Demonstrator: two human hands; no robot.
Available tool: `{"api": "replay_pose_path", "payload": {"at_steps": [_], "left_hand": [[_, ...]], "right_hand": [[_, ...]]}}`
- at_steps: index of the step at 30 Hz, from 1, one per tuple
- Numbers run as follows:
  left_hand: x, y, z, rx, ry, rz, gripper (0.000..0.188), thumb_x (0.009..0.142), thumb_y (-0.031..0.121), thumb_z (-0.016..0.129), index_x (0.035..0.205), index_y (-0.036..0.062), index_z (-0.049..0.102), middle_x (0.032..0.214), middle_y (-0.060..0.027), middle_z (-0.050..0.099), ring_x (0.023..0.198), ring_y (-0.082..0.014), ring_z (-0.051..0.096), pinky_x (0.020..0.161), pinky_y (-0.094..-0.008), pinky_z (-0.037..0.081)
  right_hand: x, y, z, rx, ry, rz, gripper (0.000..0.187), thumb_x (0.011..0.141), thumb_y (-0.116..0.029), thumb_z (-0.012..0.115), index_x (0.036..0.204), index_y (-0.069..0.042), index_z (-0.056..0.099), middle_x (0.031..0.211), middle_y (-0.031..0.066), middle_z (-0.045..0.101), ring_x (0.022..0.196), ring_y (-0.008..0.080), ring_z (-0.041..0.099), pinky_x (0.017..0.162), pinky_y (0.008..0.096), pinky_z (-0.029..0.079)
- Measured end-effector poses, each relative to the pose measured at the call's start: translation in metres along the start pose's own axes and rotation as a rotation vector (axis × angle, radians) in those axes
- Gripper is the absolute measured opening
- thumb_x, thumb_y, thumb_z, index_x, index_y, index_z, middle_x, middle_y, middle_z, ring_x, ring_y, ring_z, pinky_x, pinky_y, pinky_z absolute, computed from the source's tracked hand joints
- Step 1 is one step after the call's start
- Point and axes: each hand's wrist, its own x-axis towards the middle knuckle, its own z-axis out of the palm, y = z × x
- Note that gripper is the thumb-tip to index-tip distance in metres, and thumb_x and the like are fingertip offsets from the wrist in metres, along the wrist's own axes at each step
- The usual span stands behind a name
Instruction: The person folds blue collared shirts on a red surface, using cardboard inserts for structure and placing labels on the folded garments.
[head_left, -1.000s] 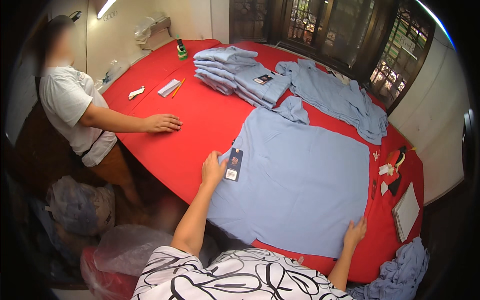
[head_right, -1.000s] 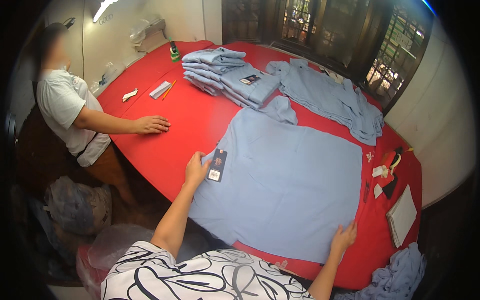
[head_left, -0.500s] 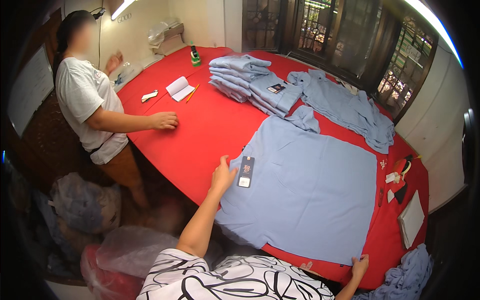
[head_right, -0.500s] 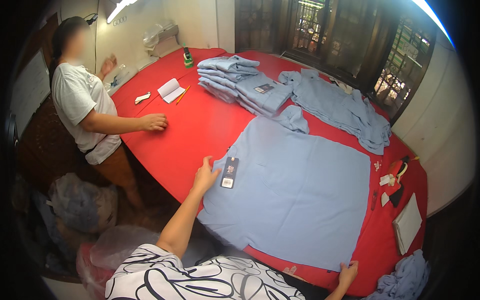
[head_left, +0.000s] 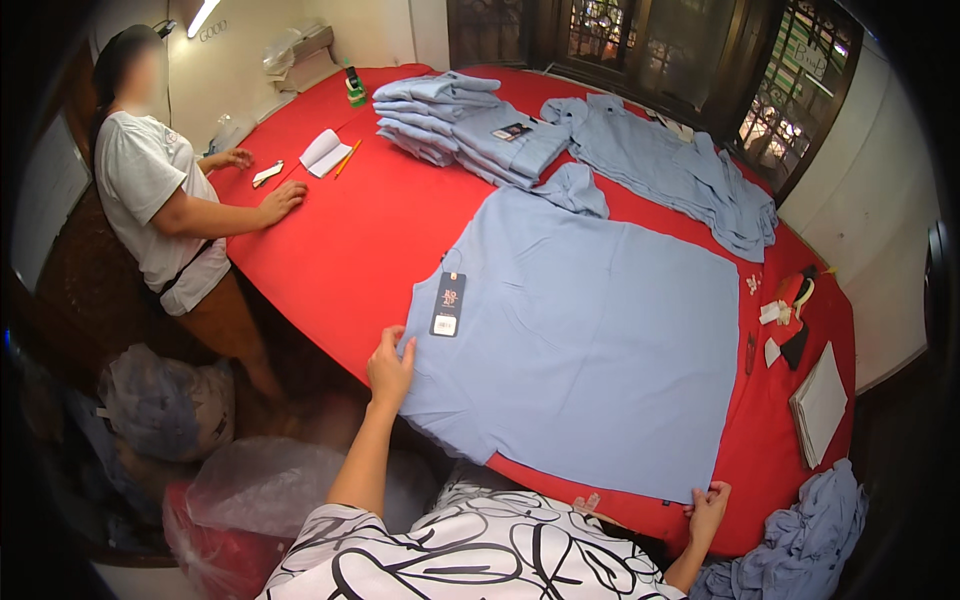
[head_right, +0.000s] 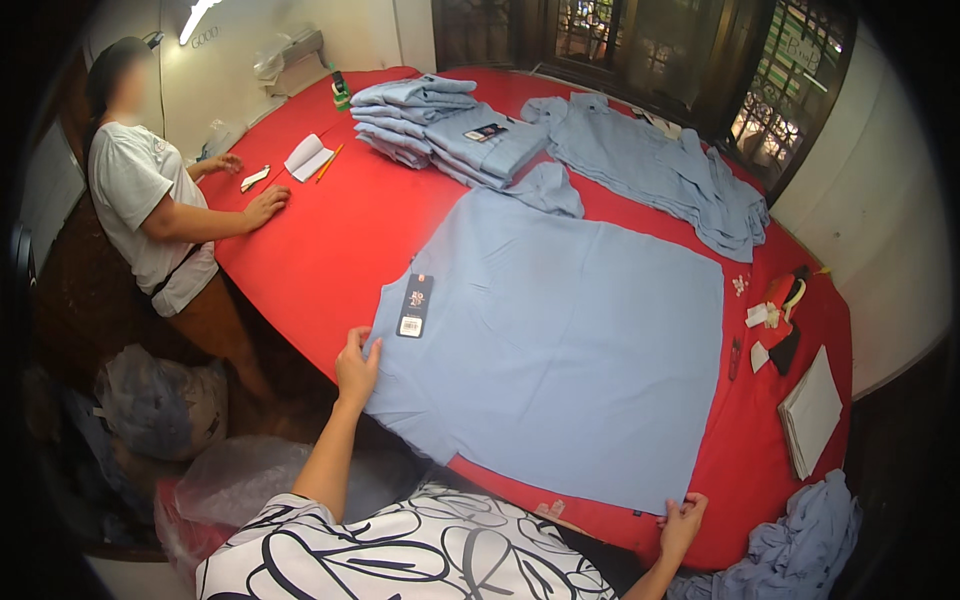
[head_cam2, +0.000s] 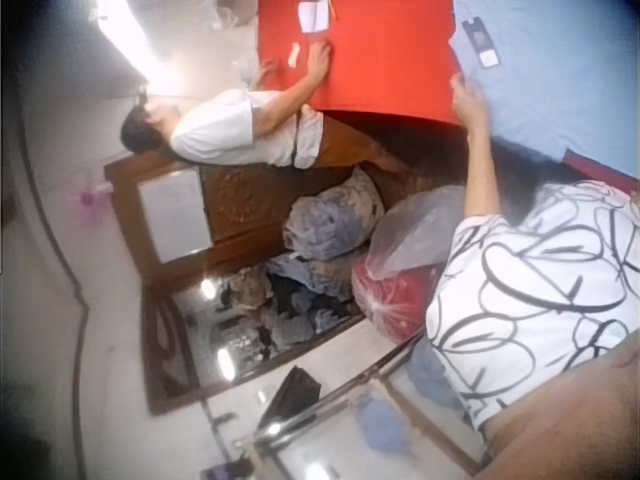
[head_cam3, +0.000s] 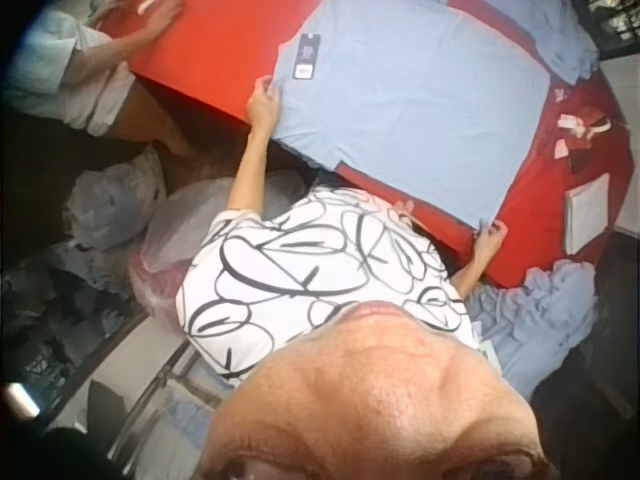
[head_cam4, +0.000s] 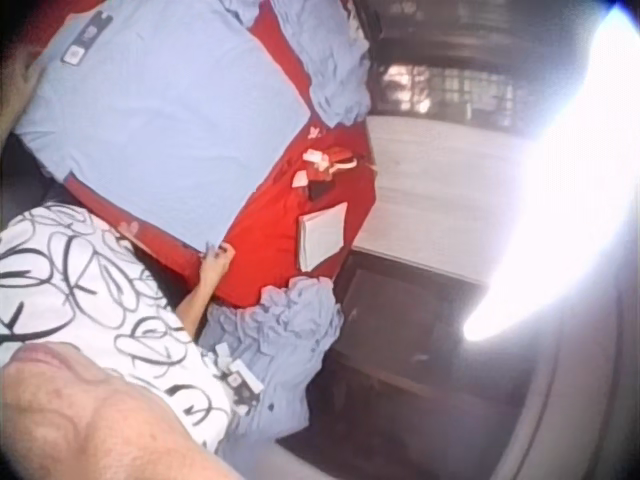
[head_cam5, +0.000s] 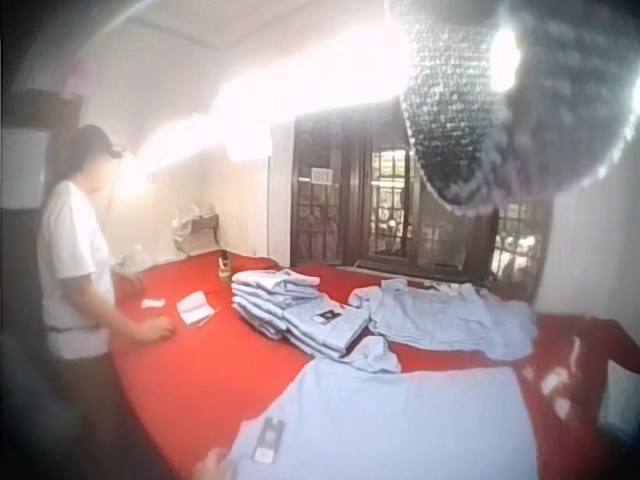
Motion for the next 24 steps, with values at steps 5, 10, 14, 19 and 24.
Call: {"api": "replay_pose_path", "payload": {"at_steps": [5,10,14,19,24], "left_hand": [[0.003,-0.011,0.009,-0.139,0.143,0.015,0.021,0.09,0.01,0.064,0.109,0.0035,0.056,0.076,-0.0115,0.06,0.068,-0.0256,0.06,0.065,-0.0363,0.047],[0.004,-0.008,0.003,-0.199,0.052,-0.07,0.027,0.09,0.01,0.063,0.115,0.0055,0.054,0.086,-0.0153,0.066,0.079,-0.033,0.066,0.071,-0.0422,0.05],[0.015,0.001,-0.004,-0.262,-0.112,-0.177,0.035,0.088,0.013,0.065,0.12,0.0057,0.053,0.087,-0.0152,0.067,0.082,-0.0326,0.067,0.073,-0.0414,0.05],[0.023,0.018,0.003,-0.088,-0.05,-0.257,0.034,0.09,0.016,0.063,0.121,0.007,0.053,0.094,-0.0165,0.068,0.089,-0.0355,0.066,0.075,-0.0451,0.05],[0.011,0.004,0.02,0.04,0.183,0.039,0.019,0.094,0.013,0.056,0.113,0.0086,0.057,0.1,-0.0138,0.064,0.092,-0.0391,0.064,0.076,-0.0479,0.05]], "right_hand": [[0.008,-0.005,-0.016,-0.197,-0.119,0.056,0.026,0.083,0.003,0.066,0.098,-0.004,0.047,0.062,0.006,0.051,0.051,0.0173,0.057,0.046,0.0306,0.046],[0.004,-0.069,-0.006,-0.749,-0.066,-0.098,0.027,0.078,-0.003,0.072,0.096,-0.002,0.052,0.084,0.0116,0.059,0.082,0.03,0.06,0.072,0.0424,0.047],[0.026,-0.118,0.012,-0.654,0.026,-0.294,0.031,0.081,-0.006,0.071,0.107,-0.001,0.056,0.116,0.0159,0.058,0.11,0.0329,0.055,0.091,0.0427,0.044],[0.096,-0.109,0.074,-0.527,0.056,-0.626,0.046,0.088,-0.012,0.065,0.131,-0.003,0.051,0.146,0.0162,0.042,0.135,0.0351,0.037,0.111,0.0434,0.031],[0.123,-0.091,0.136,-0.817,0.164,-0.602,0.054,0.093,-0.019,0.06,0.143,-0.007,0.044,0.156,0.0141,0.031,0.144,0.0337,0.026,0.117,0.0503,0.019]]}}
